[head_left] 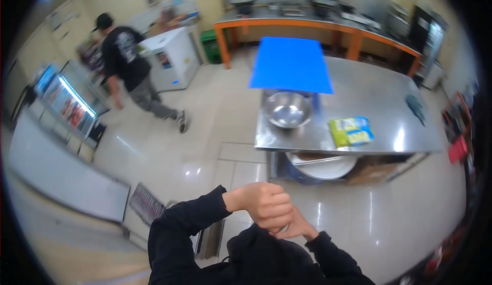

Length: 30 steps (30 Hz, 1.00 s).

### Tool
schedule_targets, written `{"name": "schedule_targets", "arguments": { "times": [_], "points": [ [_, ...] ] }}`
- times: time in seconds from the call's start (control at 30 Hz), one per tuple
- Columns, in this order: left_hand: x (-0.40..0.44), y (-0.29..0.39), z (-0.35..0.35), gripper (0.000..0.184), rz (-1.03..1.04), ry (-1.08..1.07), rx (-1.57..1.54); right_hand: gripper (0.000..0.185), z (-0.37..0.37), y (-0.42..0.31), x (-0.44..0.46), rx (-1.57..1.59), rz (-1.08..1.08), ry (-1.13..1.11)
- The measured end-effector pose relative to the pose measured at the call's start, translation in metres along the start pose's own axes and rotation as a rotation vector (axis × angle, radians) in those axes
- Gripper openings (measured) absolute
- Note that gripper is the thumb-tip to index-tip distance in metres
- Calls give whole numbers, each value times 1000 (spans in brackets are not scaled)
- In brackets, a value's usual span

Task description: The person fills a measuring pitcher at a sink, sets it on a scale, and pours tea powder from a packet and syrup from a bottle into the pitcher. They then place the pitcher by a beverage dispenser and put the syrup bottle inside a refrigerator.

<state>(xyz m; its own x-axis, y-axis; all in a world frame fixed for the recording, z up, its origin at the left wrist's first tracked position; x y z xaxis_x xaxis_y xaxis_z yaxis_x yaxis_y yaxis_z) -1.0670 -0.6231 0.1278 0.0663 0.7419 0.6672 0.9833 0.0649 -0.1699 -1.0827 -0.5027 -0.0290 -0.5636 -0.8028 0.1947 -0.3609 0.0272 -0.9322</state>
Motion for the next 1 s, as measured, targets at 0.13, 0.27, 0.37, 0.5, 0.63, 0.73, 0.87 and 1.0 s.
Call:
{"name": "schedule_targets", "arguments": {
  "times": [0.13,0.27,0.37,0.5,0.63,0.73,0.87,1.0],
  "points": [
    [-41,54,-8,20,-344,-105,61,71,71,-1,-10,166,18,-10],
    [-77,130,-28,20,-678,-139,280,72,129,9,-14,67,25,-87],
    [-99,181,-40,15,-999,-132,535,72,163,-3,-18,-35,53,39],
    [-131,218,-44,20,-1947,-137,742,73,196,-6,2,-352,-21,150],
    [-116,241,-71,36,-2106,101,643,73,215,-11,29,-327,-170,-42],
    [-143,266,-80,50,-1826,1019,-80,76,236,-11,46,-144,-186,-299],
    [-209,305,-65,75,-1841,947,-246,78,285,-18,62,71,-146,-560],
    [-247,329,-58,39,-1891,1054,-133,78,336,-13,77,82,-247,-755]
  ]
}}
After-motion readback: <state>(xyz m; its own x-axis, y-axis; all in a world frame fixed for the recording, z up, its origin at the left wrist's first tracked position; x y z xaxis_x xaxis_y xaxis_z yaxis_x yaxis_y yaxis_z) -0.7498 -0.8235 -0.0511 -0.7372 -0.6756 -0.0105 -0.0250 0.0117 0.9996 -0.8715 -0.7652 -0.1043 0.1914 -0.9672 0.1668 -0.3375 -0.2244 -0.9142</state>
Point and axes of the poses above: each hand's wrist, its own x-axis towards the middle knuckle, its own z-axis out of the palm, y = z × x, the point moved 4 cm from there along x, towards the middle knuckle, and after that the axes turned 11 degrees about -x, right-handed, at the moved point
